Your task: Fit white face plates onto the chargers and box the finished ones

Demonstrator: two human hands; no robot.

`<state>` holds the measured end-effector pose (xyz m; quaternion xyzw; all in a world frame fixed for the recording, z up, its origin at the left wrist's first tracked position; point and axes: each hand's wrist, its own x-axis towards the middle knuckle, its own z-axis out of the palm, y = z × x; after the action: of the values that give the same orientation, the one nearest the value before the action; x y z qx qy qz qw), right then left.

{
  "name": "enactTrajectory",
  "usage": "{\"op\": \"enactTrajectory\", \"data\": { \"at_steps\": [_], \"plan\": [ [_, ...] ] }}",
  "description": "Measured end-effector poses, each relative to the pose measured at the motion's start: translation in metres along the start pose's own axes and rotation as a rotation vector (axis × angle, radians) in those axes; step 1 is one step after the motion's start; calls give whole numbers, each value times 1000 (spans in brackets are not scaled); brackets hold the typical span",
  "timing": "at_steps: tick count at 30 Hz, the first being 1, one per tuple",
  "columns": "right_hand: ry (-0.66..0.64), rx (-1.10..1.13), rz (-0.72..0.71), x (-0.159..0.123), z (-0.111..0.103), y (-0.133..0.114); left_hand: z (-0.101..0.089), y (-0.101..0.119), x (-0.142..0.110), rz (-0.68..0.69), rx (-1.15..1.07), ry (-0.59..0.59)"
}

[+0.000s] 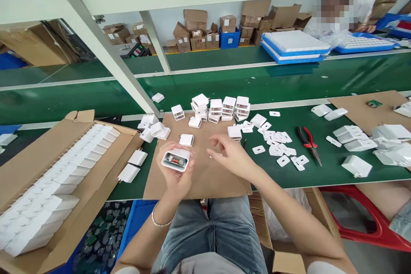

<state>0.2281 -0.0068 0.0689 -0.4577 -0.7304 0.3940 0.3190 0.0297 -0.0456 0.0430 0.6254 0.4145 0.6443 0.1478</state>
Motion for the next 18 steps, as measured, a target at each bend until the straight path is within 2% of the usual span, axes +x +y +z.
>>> {"op": "enactTrajectory", "data": {
  "at_steps": [3, 7, 10, 14, 18],
  "plan": [
    [-24, -290, 66, -9, 18, 40, -4, 10, 0, 0, -18, 23],
    [-39, -309, 88, -17, 29, 72, -7, 18, -3, -18, -72, 17],
    [-33, -308, 61, -18, 31, 77, -6, 17, -8, -40, -69, 14],
    [-22, -289, 57, -18, 32, 73, -6, 13, -12, -72, -34, 14],
    [100, -210, -5, -24, 34, 62, -8, 14, -10, -76, -69, -20]
  ]
}}
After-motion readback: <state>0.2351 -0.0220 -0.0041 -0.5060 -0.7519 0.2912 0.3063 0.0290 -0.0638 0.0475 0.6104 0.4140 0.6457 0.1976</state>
